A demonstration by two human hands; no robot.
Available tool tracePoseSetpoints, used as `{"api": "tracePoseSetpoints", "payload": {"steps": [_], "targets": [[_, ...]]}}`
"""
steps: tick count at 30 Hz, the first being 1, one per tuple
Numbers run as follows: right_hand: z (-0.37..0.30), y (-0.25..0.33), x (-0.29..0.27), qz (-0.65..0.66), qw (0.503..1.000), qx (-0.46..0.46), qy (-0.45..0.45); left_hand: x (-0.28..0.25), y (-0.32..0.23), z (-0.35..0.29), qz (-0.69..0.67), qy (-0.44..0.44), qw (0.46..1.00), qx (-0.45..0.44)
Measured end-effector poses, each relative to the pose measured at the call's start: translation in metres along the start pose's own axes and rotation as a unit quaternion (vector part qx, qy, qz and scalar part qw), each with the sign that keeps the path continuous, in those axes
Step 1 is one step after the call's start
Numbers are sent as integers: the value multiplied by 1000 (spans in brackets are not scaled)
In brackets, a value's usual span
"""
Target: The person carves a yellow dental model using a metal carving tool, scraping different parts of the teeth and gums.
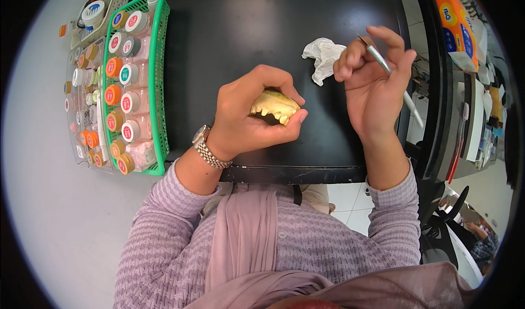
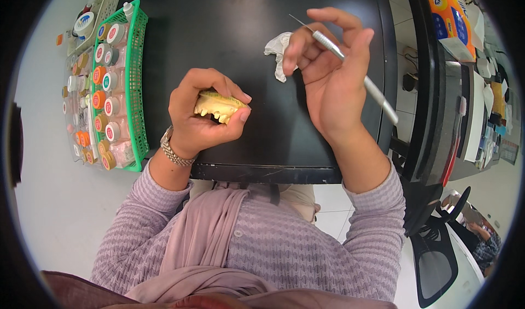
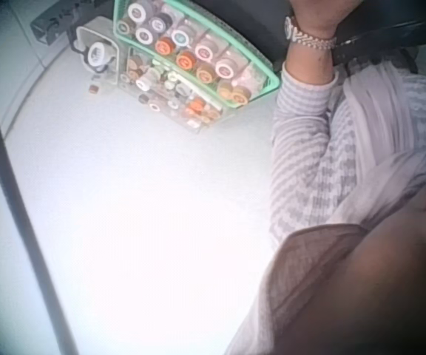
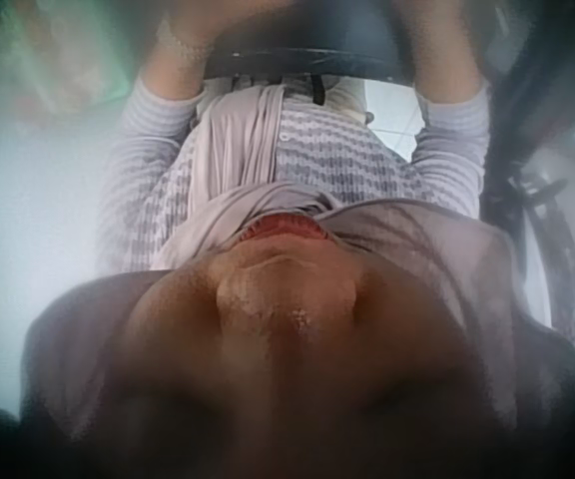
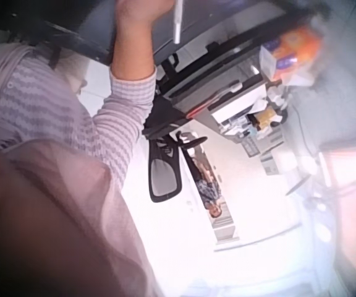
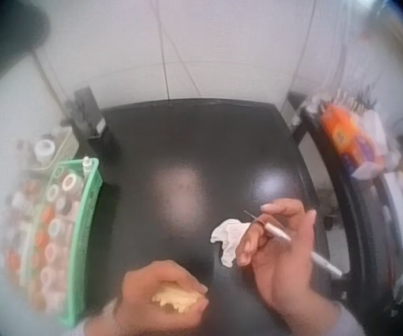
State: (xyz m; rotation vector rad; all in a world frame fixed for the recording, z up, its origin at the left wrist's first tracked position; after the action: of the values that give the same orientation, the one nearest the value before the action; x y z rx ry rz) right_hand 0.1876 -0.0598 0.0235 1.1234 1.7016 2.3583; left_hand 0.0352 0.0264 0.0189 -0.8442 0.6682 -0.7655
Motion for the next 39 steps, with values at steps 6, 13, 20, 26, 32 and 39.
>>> {"api": "tracePoseSetpoints", "payload": {"steps": [6, 13, 20, 26, 32, 39], "targets": [[-25, 4, 35, -439, 867, -177, 157, 0, 8, -4, -12, -72, 996, -48], [-17, -1, 18, -419, 890, -172, 55, 2, 3, -2, 9, -37, 999, -19], [-15, 0, 3, -216, 975, -56, -3, 0, -5, -1, 7, -30, 999, 14], [-10, 1, -5, -302, 949, -80, -40, 0, -5, -1, -1, -27, 999, 21], [-11, -1, -8, -270, 956, -107, -36, -1, -7, -1, -1, -26, 999, 24], [-10, 1, -2, -178, 978, -105, -28, 0, -6, -1, -9, -22, 999, 30]]}}
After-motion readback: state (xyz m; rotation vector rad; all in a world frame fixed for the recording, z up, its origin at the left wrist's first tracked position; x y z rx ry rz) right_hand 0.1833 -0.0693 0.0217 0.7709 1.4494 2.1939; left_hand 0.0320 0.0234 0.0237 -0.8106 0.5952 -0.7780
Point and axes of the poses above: each hand's wrist, its own z-axis towards the middle knuckle, its own x-axis out of the palm, y = z × x, the point moved 5 cm from there along z, towards the middle knuckle, and after that the axes turned 5 degrees about -z, right-handed, at the moved point
